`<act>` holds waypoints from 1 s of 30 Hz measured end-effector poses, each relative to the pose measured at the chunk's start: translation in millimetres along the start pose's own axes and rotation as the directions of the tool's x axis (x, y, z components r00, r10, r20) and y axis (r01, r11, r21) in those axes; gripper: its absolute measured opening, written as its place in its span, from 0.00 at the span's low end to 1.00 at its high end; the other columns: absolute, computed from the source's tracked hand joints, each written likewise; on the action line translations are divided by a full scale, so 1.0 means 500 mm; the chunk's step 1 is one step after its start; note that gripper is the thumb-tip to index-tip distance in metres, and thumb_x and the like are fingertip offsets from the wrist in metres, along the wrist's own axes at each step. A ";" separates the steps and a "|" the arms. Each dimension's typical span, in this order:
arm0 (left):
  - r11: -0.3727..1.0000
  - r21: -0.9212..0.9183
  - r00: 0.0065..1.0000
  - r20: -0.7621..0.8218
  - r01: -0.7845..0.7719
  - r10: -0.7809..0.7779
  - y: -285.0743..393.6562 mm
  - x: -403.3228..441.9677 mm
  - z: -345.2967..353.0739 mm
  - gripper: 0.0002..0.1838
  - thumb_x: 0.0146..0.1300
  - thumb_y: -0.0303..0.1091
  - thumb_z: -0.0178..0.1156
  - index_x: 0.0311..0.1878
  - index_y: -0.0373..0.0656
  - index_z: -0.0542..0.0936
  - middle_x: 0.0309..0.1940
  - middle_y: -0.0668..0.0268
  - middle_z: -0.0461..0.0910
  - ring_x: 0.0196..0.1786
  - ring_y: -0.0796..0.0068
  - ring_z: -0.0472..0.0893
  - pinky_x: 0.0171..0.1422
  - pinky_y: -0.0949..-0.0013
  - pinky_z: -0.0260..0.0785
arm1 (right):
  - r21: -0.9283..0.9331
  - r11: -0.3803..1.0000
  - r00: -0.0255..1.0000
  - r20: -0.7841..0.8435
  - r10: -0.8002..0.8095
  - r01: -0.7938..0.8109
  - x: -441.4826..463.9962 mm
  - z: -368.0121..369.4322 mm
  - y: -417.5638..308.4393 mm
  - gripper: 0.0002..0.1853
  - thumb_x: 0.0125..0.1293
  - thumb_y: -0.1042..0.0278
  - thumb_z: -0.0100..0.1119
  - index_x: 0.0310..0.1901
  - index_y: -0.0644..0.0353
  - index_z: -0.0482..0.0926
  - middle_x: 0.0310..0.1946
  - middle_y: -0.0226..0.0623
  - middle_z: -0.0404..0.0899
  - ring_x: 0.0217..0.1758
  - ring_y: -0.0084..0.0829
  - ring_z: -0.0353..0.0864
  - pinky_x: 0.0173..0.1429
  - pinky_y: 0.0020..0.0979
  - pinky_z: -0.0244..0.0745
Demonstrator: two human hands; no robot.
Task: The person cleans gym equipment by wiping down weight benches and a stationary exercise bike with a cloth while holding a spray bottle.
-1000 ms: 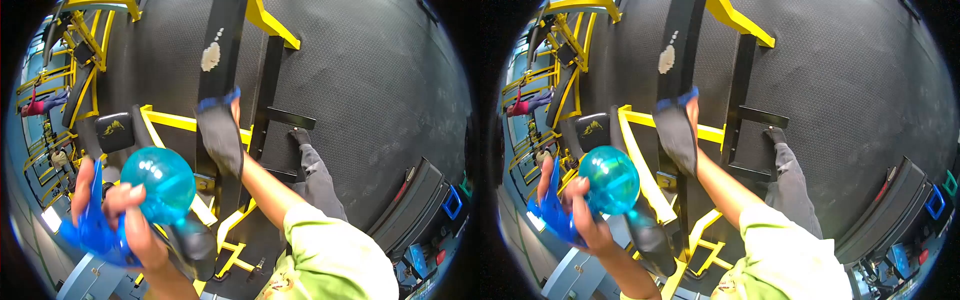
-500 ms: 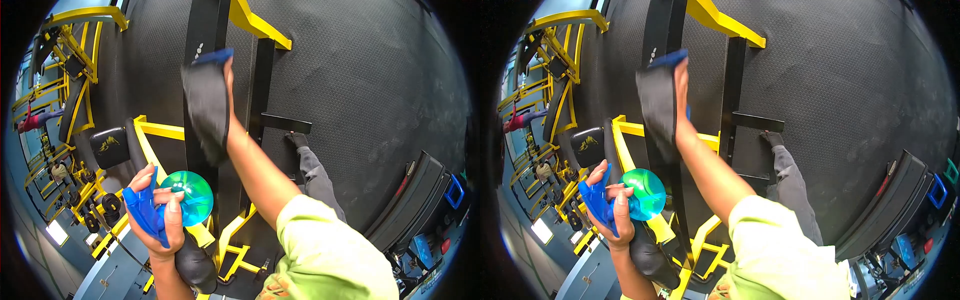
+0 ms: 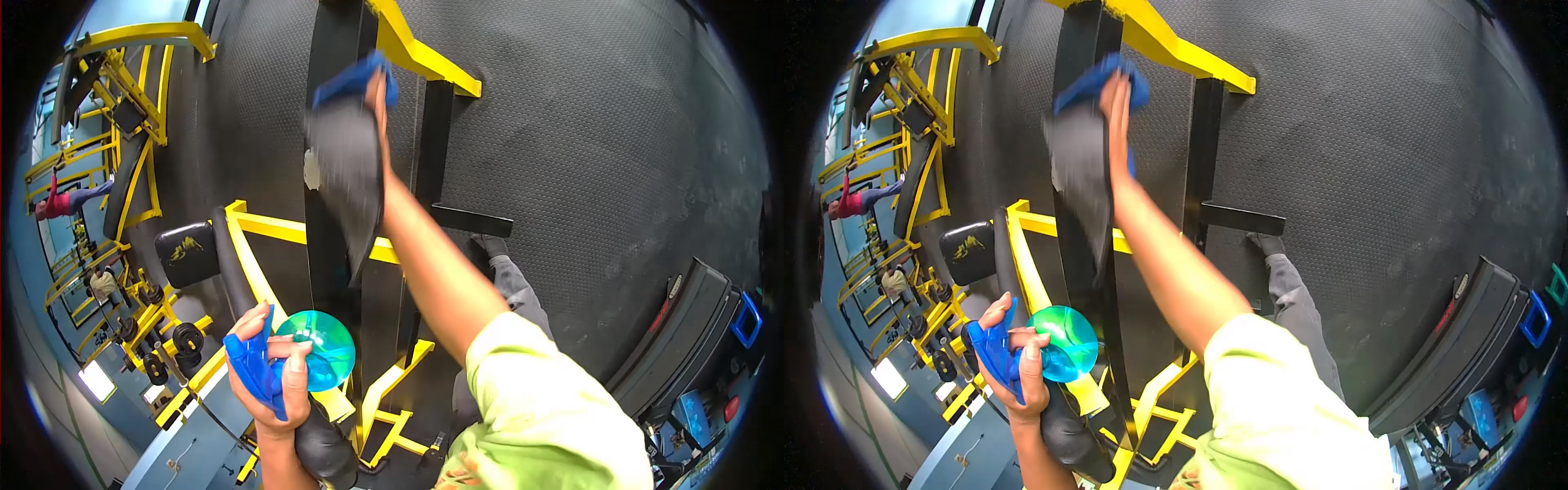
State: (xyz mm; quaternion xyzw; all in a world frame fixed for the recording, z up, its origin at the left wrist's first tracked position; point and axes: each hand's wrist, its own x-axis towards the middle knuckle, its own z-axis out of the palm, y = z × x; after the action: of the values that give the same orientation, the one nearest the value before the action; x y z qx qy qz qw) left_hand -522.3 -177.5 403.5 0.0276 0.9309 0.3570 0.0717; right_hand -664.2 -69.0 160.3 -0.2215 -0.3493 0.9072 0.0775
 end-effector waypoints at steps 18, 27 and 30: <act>0.998 -0.039 0.998 0.048 -0.048 0.050 -0.015 -0.003 -0.002 0.28 0.61 0.31 0.61 0.63 0.31 0.65 0.62 0.45 0.70 0.40 0.75 0.83 0.55 0.69 0.72 | -0.759 0.245 0.673 0.320 -0.667 0.604 0.227 0.003 -0.105 0.35 0.67 0.66 0.48 0.75 0.60 0.53 0.73 0.67 0.47 0.75 0.66 0.51 0.77 0.49 0.51; 0.992 -0.112 0.996 0.057 -0.061 0.068 -0.026 -0.005 0.003 0.27 0.61 0.28 0.61 0.62 0.31 0.66 0.61 0.44 0.70 0.38 0.74 0.84 0.51 0.72 0.74 | -0.769 -0.257 0.630 0.630 -0.454 0.585 0.179 0.064 -0.189 0.31 0.65 0.51 0.54 0.64 0.65 0.72 0.70 0.43 0.66 0.75 0.41 0.60 0.78 0.48 0.49; 0.993 -0.116 0.992 0.116 -0.032 0.045 -0.021 0.001 -0.002 0.27 0.61 0.28 0.61 0.62 0.30 0.66 0.61 0.43 0.70 0.39 0.73 0.84 0.51 0.70 0.75 | -0.771 -0.383 0.635 0.637 -0.437 0.509 0.171 0.071 -0.178 0.31 0.66 0.51 0.52 0.64 0.66 0.72 0.70 0.46 0.66 0.74 0.44 0.62 0.77 0.49 0.50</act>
State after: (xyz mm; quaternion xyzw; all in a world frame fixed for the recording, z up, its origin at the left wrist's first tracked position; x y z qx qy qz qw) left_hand -522.8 -185.8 397.2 0.0625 0.9025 0.4085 0.1212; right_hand -757.8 1.3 213.7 -0.0064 -0.9377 0.2267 0.2631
